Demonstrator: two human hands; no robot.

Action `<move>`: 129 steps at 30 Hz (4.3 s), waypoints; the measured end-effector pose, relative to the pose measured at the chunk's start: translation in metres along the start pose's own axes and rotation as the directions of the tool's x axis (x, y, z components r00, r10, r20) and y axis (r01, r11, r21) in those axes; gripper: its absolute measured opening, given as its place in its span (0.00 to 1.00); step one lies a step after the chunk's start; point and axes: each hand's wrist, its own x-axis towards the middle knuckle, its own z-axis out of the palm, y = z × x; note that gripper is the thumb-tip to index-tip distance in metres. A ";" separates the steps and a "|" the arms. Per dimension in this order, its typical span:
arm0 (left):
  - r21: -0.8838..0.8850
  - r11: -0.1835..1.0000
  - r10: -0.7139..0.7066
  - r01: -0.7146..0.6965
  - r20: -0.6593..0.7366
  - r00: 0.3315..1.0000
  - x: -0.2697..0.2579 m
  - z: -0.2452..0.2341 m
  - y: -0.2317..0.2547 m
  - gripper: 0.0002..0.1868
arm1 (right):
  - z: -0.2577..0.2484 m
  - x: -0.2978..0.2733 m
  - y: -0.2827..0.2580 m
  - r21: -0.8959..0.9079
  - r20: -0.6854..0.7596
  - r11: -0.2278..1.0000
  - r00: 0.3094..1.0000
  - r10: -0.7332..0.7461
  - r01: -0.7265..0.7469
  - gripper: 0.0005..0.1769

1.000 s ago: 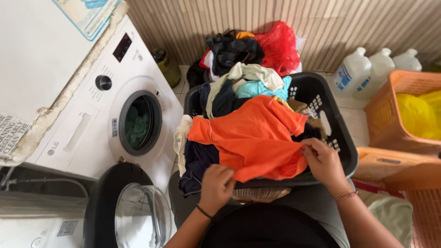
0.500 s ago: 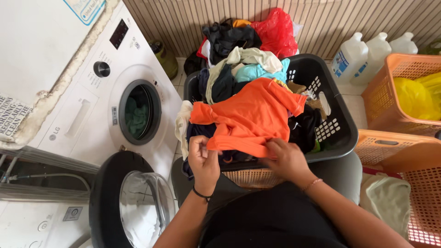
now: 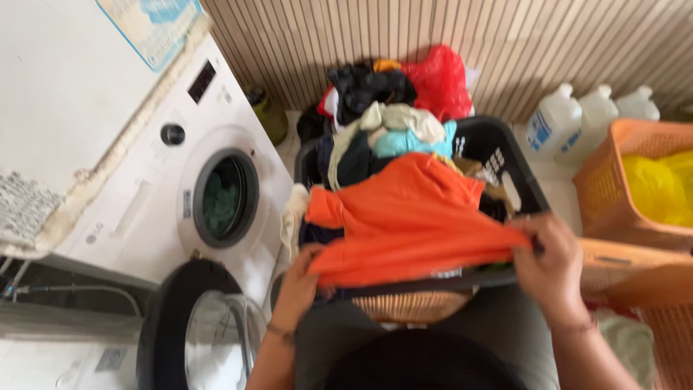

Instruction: The person sorts various items of clothing from a laundry basket, unfolding and smoothing a light green shirt and a small orange t-shirt by hand.

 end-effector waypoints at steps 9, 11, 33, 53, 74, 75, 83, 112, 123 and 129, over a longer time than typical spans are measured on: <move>-0.637 0.747 -0.165 0.189 0.098 0.981 0.066 0.019 0.013 0.21 | 0.108 0.024 0.101 0.438 0.701 0.379 0.574 0.424 -0.815 0.18; -0.623 0.782 -0.061 0.023 -0.039 0.997 0.108 0.025 0.046 0.19 | 0.129 0.069 0.109 0.714 0.493 0.332 0.779 0.388 -0.617 0.18; 0.715 0.696 0.115 -0.070 -0.014 0.993 0.145 0.058 0.056 0.33 | 0.129 0.089 0.112 -0.224 0.403 0.957 0.877 0.263 -0.185 0.31; 0.063 0.909 0.405 -0.413 0.113 0.907 0.074 0.075 0.022 0.06 | 0.167 0.011 0.062 0.289 0.460 0.943 0.888 0.014 -0.165 0.42; -0.437 0.876 0.336 -0.206 0.246 0.909 0.048 0.135 -0.009 0.19 | 0.111 -0.008 0.092 0.756 0.316 0.534 0.925 0.209 -0.379 0.14; -0.547 0.832 0.242 -0.093 0.207 0.948 0.046 0.129 -0.010 0.18 | 0.114 -0.002 0.086 0.705 0.297 0.610 0.932 0.208 -0.361 0.14; -0.643 0.750 0.265 -0.156 0.076 0.961 0.012 0.100 0.050 0.23 | 0.162 -0.076 0.078 0.577 0.542 0.753 0.838 -0.064 -0.316 0.48; -0.836 0.545 -0.597 0.064 -0.333 0.730 0.200 -0.089 -0.235 0.27 | 0.347 -0.030 0.109 0.161 0.594 0.894 0.682 -0.427 0.418 0.28; -0.624 0.734 -0.591 0.267 -0.394 0.704 0.275 -0.145 -0.159 0.44 | 0.343 -0.040 0.108 0.202 0.595 0.912 0.695 -0.403 0.356 0.29; -0.475 0.860 -0.248 0.188 -0.067 0.966 0.200 -0.076 -0.183 0.39 | 0.331 -0.032 0.086 0.243 0.554 0.916 0.730 -0.400 0.318 0.30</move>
